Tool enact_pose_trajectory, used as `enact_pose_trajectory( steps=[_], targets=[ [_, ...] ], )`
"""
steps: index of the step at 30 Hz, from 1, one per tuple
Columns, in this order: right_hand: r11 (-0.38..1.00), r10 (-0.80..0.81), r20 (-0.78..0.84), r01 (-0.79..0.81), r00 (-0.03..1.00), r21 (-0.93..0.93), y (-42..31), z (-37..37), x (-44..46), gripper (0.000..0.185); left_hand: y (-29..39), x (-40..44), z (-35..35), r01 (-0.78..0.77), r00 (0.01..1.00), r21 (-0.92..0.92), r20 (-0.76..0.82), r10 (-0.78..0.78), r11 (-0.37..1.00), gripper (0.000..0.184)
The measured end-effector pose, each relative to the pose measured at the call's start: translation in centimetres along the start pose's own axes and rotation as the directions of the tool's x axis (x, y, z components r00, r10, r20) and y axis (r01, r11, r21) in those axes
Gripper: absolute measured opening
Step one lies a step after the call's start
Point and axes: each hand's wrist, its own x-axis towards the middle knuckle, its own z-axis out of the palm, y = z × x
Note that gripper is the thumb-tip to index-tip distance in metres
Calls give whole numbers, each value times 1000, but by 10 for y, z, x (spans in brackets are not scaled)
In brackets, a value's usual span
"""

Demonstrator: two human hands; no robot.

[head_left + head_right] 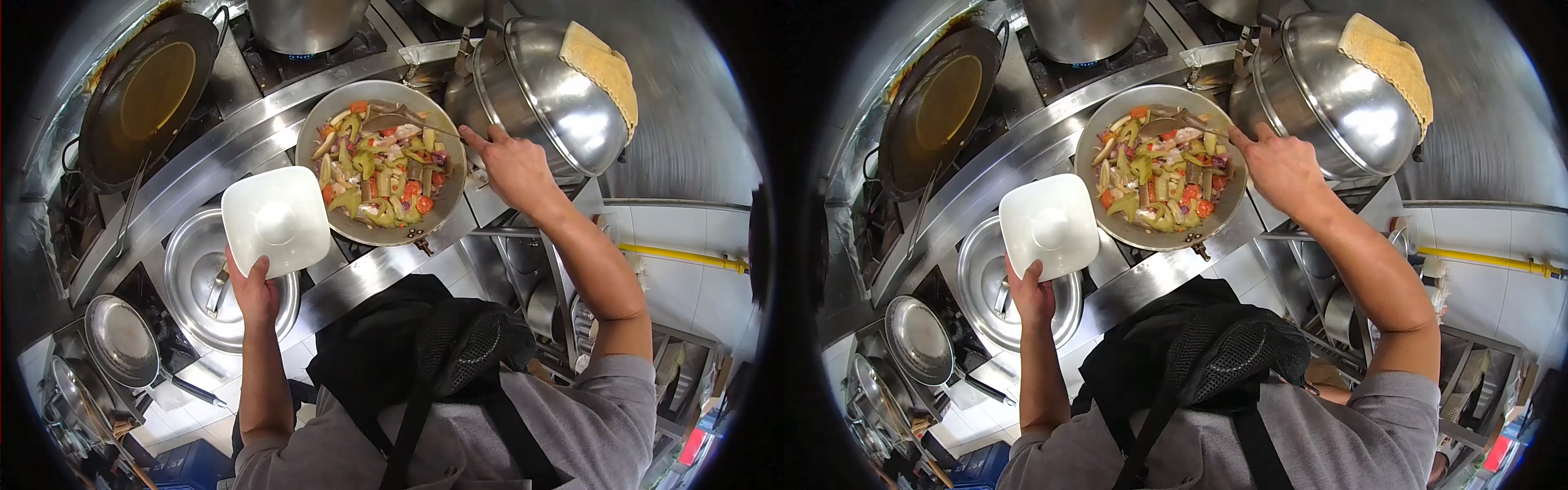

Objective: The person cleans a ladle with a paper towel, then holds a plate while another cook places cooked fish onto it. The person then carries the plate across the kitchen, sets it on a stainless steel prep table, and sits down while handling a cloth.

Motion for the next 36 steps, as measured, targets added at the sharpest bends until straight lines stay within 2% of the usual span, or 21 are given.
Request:
enact_pose_trajectory(
  steps=[9,13,15,17,19,21,23,25,26,30,32,36],
  targets=[
    [997,-49,19,50,999,-51,-6,-8,5,62,-1,-6,-2,6,1000,-10,-3,-6,1000,59],
    [989,-141,-29,140,990,-52,-2,-50,-21,56,1,-8,-9,2,1000,-24,-11,-2,1000,59],
    [983,-177,-34,175,984,-61,6,-70,-37,53,1,-9,-16,-17,999,28,-39,18,999,62],
    [992,-92,3,92,996,-86,13,-80,-44,56,5,-10,-17,-5,998,-3,-55,4,1000,61],
    [994,-71,-37,68,997,-81,25,-72,-38,56,5,-9,-17,16,998,-36,-59,-19,999,61],
    [979,-48,-80,31,996,-200,39,-52,-24,52,3,-7,-19,27,998,-3,-56,-27,1000,61],
    [973,-29,-52,17,998,-229,44,-48,-6,46,7,-7,-12,26,999,7,-47,-26,1000,61],
    [978,92,237,-43,967,-206,39,-55,12,41,10,-6,-5,29,999,19,-37,-28,999,60],
    [976,84,273,-24,958,-217,41,-53,21,37,10,-5,-2,21,1000,20,-21,-20,1000,61],
    [985,36,303,16,952,-170,36,-69,38,31,10,-4,3,15,1000,17,15,-15,1000,61],
    [964,32,384,73,923,-256,33,-75,50,24,9,-6,5,8,1000,18,15,-9,1000,61],
    [958,44,371,67,928,-279,26,-83,63,21,6,-10,4,24,1000,13,-2,-24,1000,62]
  ],
)
